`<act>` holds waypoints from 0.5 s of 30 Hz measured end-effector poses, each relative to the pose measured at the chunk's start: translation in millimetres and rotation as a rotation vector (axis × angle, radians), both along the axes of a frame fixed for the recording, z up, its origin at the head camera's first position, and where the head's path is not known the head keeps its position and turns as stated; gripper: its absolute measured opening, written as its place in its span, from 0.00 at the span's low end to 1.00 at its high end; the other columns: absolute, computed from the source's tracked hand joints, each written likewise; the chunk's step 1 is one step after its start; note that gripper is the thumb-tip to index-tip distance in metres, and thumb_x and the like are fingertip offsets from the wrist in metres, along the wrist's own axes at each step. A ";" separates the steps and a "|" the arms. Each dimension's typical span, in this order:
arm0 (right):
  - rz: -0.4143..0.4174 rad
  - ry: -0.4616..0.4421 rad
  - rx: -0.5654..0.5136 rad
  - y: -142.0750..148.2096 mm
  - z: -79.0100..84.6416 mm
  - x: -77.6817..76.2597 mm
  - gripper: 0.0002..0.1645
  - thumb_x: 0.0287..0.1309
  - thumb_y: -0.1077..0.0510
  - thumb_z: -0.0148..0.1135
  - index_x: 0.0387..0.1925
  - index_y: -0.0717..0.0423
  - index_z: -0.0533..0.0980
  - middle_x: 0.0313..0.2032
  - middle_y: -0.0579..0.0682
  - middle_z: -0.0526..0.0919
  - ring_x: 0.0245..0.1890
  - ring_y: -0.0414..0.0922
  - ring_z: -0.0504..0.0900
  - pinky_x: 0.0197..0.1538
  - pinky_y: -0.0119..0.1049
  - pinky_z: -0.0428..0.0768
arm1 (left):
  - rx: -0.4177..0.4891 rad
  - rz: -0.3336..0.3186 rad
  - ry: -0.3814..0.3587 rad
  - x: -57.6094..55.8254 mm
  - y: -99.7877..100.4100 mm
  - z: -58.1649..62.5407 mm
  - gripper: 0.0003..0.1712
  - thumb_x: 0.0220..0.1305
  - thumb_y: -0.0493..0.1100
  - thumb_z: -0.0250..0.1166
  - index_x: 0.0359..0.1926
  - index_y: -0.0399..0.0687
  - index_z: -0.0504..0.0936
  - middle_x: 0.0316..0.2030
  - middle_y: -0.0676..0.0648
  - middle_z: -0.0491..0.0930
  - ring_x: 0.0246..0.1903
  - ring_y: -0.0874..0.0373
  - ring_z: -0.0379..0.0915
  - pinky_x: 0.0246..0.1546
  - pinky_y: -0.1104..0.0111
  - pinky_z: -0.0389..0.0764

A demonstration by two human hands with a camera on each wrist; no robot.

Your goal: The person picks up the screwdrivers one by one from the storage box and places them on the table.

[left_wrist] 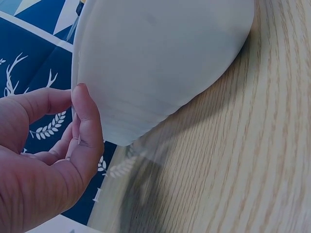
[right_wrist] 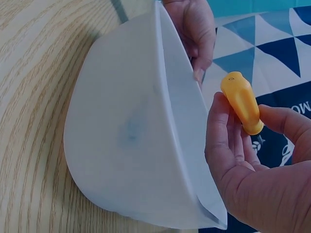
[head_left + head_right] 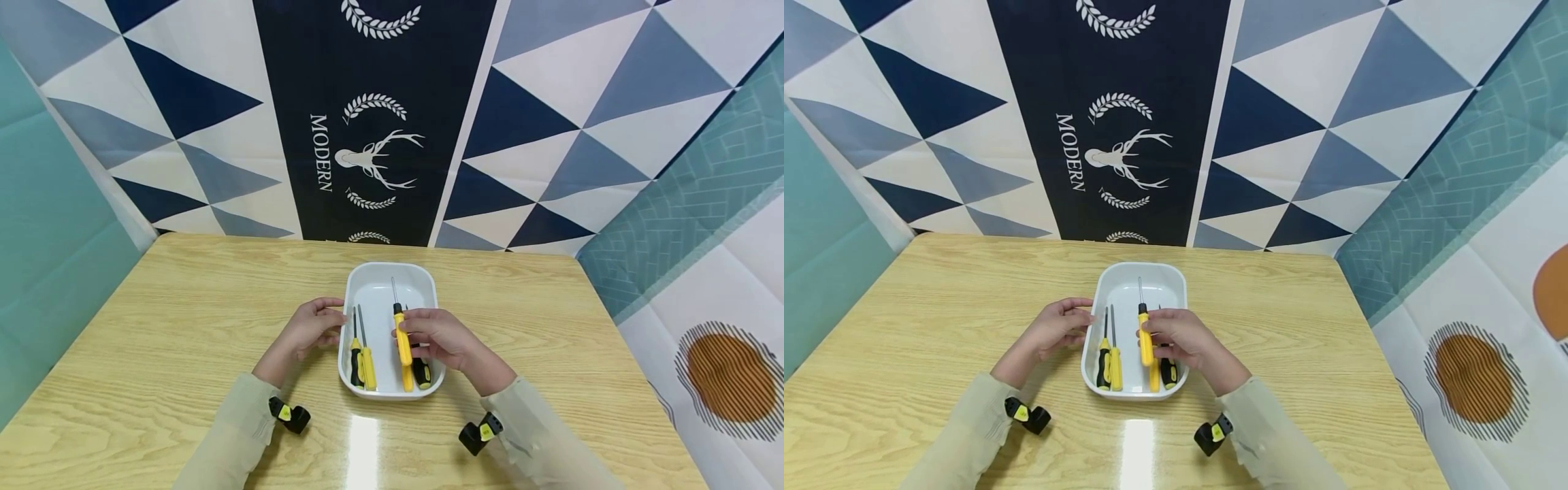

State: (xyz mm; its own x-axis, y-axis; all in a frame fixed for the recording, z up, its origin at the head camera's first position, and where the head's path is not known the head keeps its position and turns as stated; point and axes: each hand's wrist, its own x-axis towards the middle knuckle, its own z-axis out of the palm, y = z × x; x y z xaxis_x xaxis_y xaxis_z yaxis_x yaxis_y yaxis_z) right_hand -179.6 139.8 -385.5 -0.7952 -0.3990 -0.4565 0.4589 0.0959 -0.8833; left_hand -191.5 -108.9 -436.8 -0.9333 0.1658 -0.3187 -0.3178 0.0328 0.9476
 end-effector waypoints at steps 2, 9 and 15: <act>0.000 0.003 -0.002 1.3 0.3 -0.3 0.26 0.59 0.62 0.56 0.57 0.70 0.65 0.33 0.46 0.83 0.36 0.39 0.83 0.40 0.34 0.84 | 0.007 -0.005 0.006 0.5 -0.3 0.0 0.26 0.60 0.35 0.60 0.60 0.39 0.68 0.37 0.45 0.78 0.29 0.61 0.78 0.29 0.72 0.81; -0.022 0.001 0.029 6.3 2.5 -0.2 0.27 0.59 0.60 0.56 0.58 0.67 0.65 0.40 0.52 0.84 0.38 0.40 0.83 0.39 0.32 0.83 | 0.004 -0.009 0.011 2.0 -0.1 2.4 0.26 0.61 0.36 0.60 0.61 0.38 0.67 0.39 0.43 0.77 0.30 0.60 0.78 0.28 0.73 0.80; -0.007 0.009 0.022 11.7 3.2 -1.2 0.30 0.59 0.60 0.55 0.60 0.70 0.63 0.37 0.49 0.84 0.36 0.39 0.82 0.38 0.31 0.83 | 0.005 -0.011 0.008 1.9 -0.6 2.1 0.26 0.61 0.35 0.59 0.61 0.38 0.67 0.39 0.42 0.77 0.30 0.59 0.78 0.29 0.73 0.81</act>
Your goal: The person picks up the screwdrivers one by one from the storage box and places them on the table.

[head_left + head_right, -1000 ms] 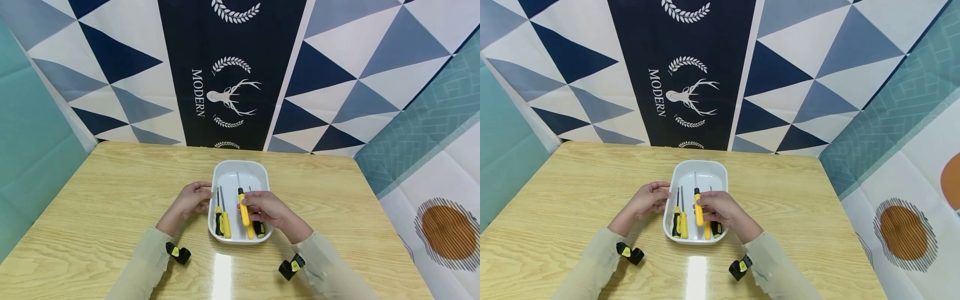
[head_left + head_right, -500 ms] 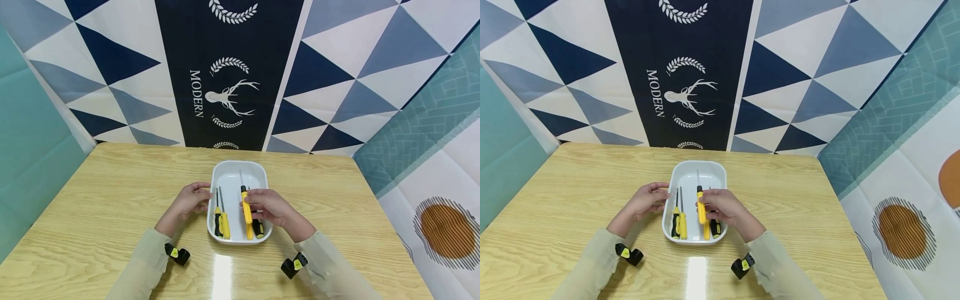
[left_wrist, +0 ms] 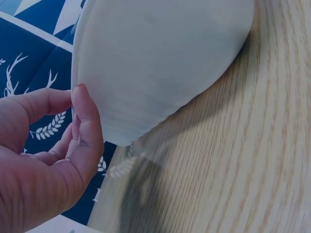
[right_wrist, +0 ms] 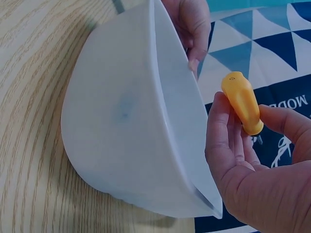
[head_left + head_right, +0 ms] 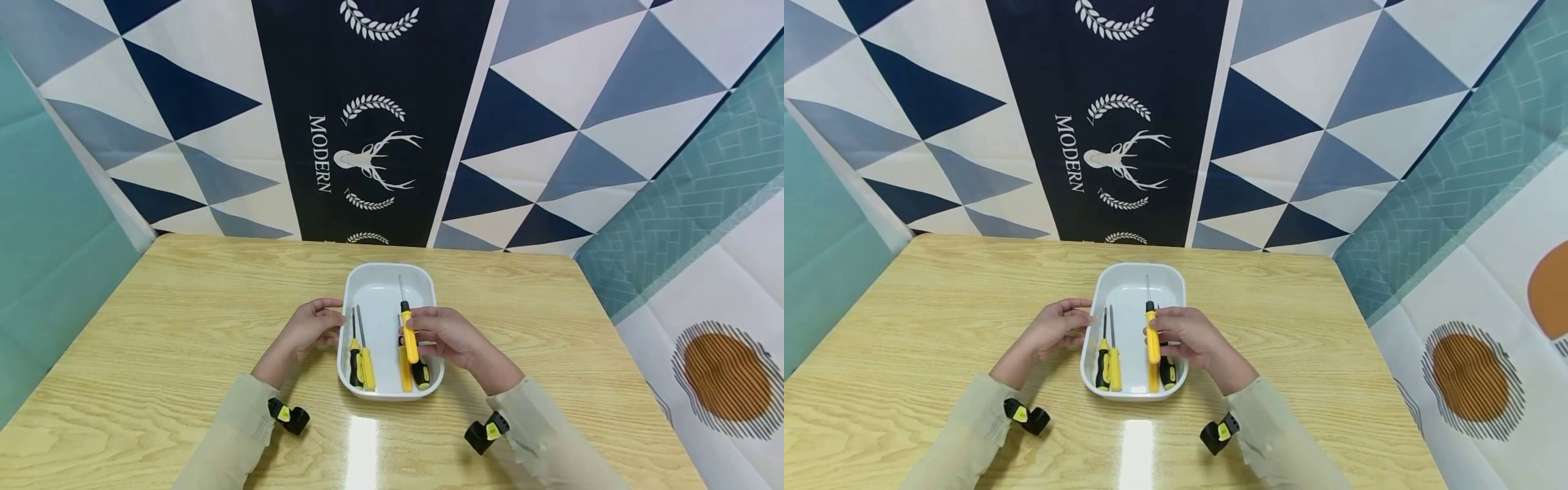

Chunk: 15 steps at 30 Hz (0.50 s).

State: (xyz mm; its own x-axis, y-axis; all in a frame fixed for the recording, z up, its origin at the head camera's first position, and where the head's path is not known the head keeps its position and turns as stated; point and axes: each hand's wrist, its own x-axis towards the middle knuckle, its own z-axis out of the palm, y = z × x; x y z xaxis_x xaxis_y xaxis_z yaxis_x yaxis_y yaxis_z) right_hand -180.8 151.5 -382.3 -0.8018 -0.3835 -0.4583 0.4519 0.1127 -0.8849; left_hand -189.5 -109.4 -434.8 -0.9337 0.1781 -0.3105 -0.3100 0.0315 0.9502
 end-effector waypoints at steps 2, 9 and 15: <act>0.011 0.003 -0.005 1.3 1.3 0.0 0.31 0.60 0.61 0.55 0.62 0.71 0.62 0.36 0.47 0.84 0.37 0.39 0.82 0.38 0.31 0.83 | 0.002 0.001 -0.002 -0.1 -0.3 -0.3 0.26 0.61 0.35 0.59 0.61 0.38 0.67 0.40 0.42 0.77 0.30 0.59 0.78 0.29 0.73 0.81; -0.010 0.011 -0.006 7.3 4.5 0.5 0.30 0.61 0.60 0.54 0.62 0.70 0.61 0.37 0.49 0.83 0.36 0.40 0.83 0.37 0.30 0.83 | 0.011 0.009 -0.006 0.7 0.0 0.5 0.26 0.61 0.35 0.60 0.61 0.38 0.67 0.39 0.43 0.77 0.30 0.59 0.78 0.29 0.73 0.81; -0.013 0.013 -0.022 12.7 5.8 0.2 0.31 0.61 0.60 0.54 0.63 0.69 0.59 0.37 0.49 0.83 0.37 0.40 0.84 0.38 0.31 0.84 | 0.004 0.012 -0.012 0.5 -0.1 -0.7 0.27 0.61 0.36 0.60 0.61 0.39 0.67 0.39 0.43 0.77 0.30 0.59 0.78 0.28 0.73 0.80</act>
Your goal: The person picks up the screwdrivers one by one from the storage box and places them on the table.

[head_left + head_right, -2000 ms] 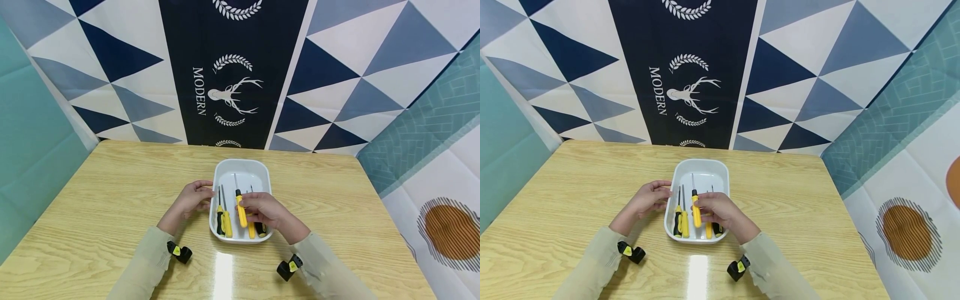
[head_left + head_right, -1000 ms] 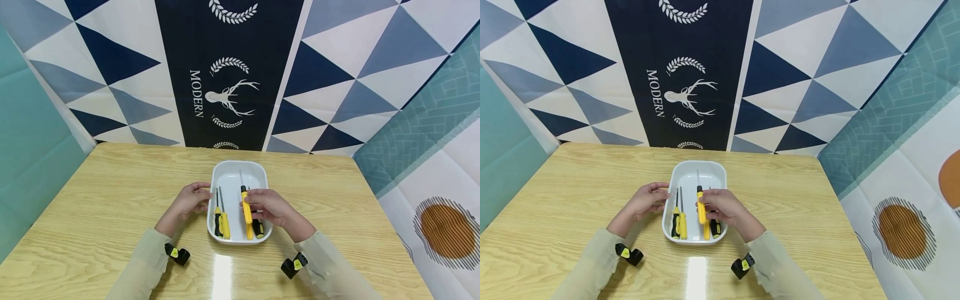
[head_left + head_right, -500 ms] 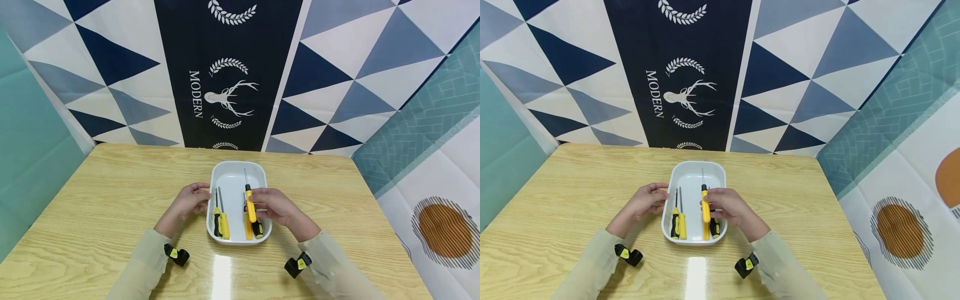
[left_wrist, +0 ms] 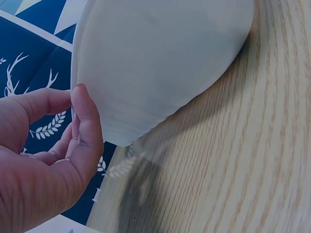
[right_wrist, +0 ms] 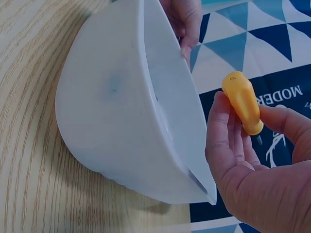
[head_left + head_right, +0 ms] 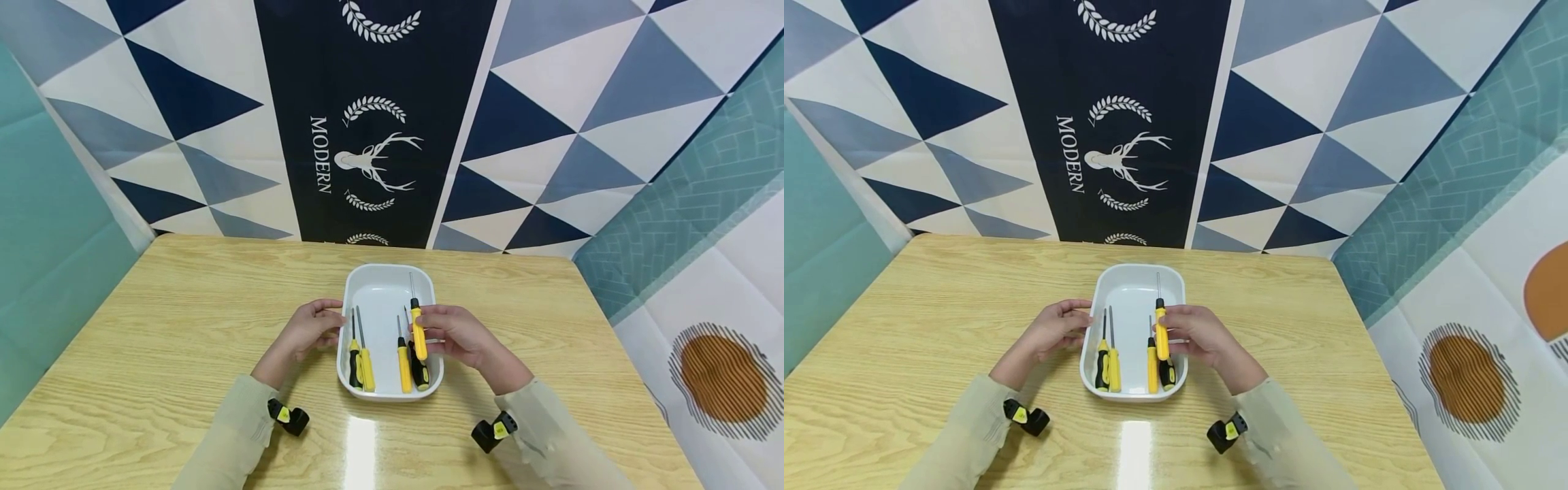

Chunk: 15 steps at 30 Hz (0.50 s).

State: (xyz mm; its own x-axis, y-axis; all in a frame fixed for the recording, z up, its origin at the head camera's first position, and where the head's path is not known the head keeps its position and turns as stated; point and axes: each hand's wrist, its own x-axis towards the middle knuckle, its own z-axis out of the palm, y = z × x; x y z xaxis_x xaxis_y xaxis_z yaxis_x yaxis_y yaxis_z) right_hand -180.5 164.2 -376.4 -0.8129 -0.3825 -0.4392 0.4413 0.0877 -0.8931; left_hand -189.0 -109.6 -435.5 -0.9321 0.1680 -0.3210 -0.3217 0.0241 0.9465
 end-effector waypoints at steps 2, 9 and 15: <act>-0.002 0.002 0.000 1.5 0.3 -0.1 0.31 0.61 0.61 0.54 0.63 0.70 0.59 0.37 0.48 0.83 0.37 0.40 0.83 0.38 0.31 0.84 | -0.002 -0.003 -0.001 -0.3 0.1 -0.6 0.26 0.61 0.36 0.60 0.61 0.40 0.67 0.39 0.43 0.77 0.30 0.59 0.78 0.28 0.73 0.80; -0.021 -0.001 -0.002 8.9 0.6 0.4 0.33 0.61 0.61 0.54 0.64 0.69 0.57 0.38 0.49 0.83 0.37 0.40 0.83 0.39 0.32 0.84 | -0.003 0.003 -0.012 -1.9 1.1 -1.7 0.25 0.61 0.36 0.60 0.60 0.41 0.68 0.39 0.44 0.77 0.30 0.60 0.78 0.28 0.73 0.81; -0.027 0.007 -0.005 15.5 1.4 0.3 0.34 0.62 0.60 0.55 0.65 0.69 0.56 0.37 0.48 0.83 0.38 0.40 0.83 0.41 0.33 0.84 | 0.000 0.004 -0.018 -1.4 0.8 -1.2 0.26 0.61 0.36 0.60 0.60 0.41 0.68 0.39 0.45 0.78 0.30 0.60 0.78 0.29 0.73 0.81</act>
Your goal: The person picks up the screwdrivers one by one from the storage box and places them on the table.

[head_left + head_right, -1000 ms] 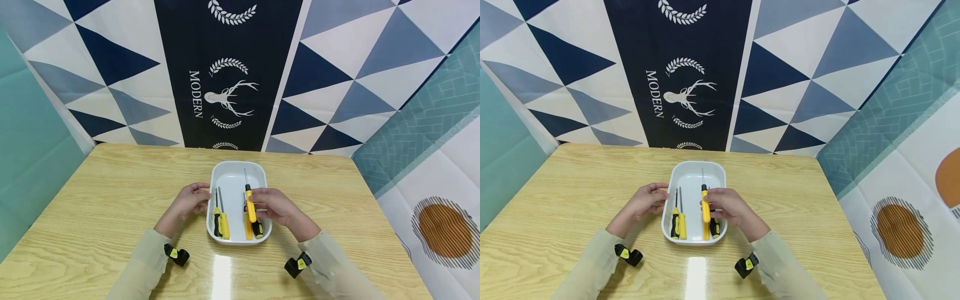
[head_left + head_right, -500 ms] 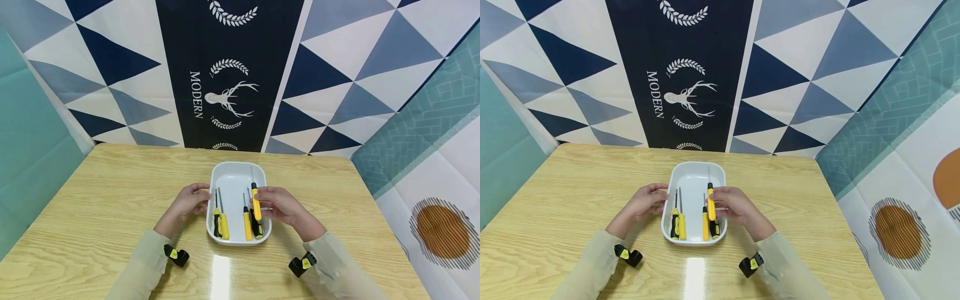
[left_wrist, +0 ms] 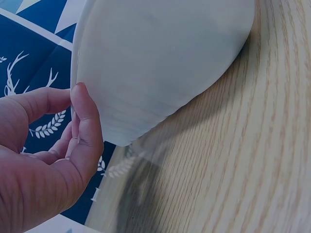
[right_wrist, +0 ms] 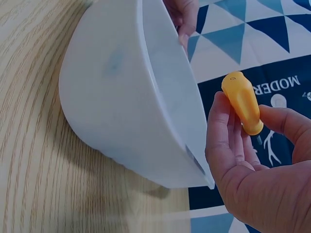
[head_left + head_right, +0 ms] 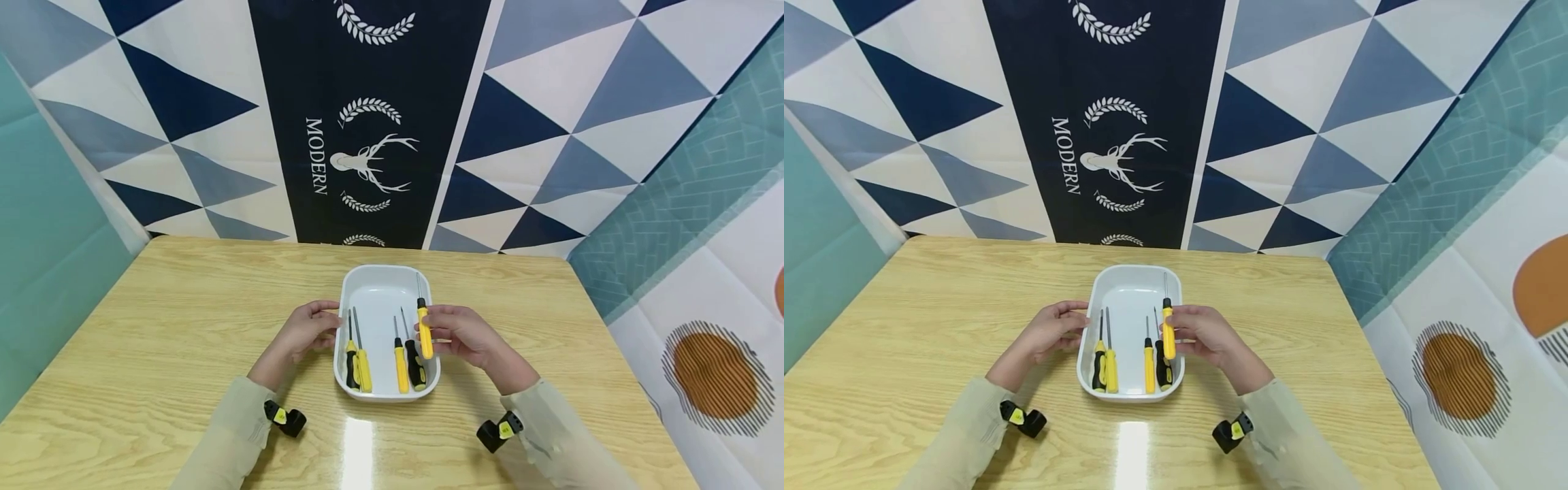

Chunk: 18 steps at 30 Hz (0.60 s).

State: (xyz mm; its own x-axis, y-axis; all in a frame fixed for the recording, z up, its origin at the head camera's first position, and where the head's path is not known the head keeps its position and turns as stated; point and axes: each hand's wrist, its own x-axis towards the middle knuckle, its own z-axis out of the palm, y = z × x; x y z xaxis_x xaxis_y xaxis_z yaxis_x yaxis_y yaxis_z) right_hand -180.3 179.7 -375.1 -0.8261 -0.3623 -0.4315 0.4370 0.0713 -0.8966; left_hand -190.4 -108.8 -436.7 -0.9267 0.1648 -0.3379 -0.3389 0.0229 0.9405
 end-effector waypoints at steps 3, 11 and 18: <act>-0.008 0.003 0.008 3.0 -0.5 0.5 0.35 0.62 0.60 0.55 0.66 0.69 0.55 0.37 0.48 0.83 0.39 0.40 0.83 0.42 0.33 0.84 | -0.003 -0.001 0.000 1.0 -0.6 -0.1 0.26 0.61 0.36 0.60 0.60 0.41 0.68 0.39 0.45 0.78 0.30 0.60 0.78 0.29 0.73 0.81; -0.020 0.012 0.001 10.6 -0.6 0.3 0.36 0.62 0.60 0.53 0.66 0.71 0.53 0.35 0.46 0.83 0.36 0.39 0.83 0.41 0.32 0.84 | -0.011 0.000 0.006 0.4 -0.5 -0.3 0.25 0.61 0.37 0.60 0.60 0.42 0.68 0.39 0.45 0.78 0.31 0.59 0.78 0.29 0.72 0.81; -0.013 0.014 -0.012 10.6 0.8 -0.2 0.36 0.62 0.61 0.54 0.66 0.71 0.53 0.35 0.46 0.83 0.36 0.39 0.83 0.40 0.32 0.84 | -0.017 0.009 0.000 0.9 -0.2 -0.2 0.25 0.61 0.37 0.60 0.60 0.43 0.69 0.39 0.45 0.78 0.30 0.59 0.78 0.29 0.71 0.82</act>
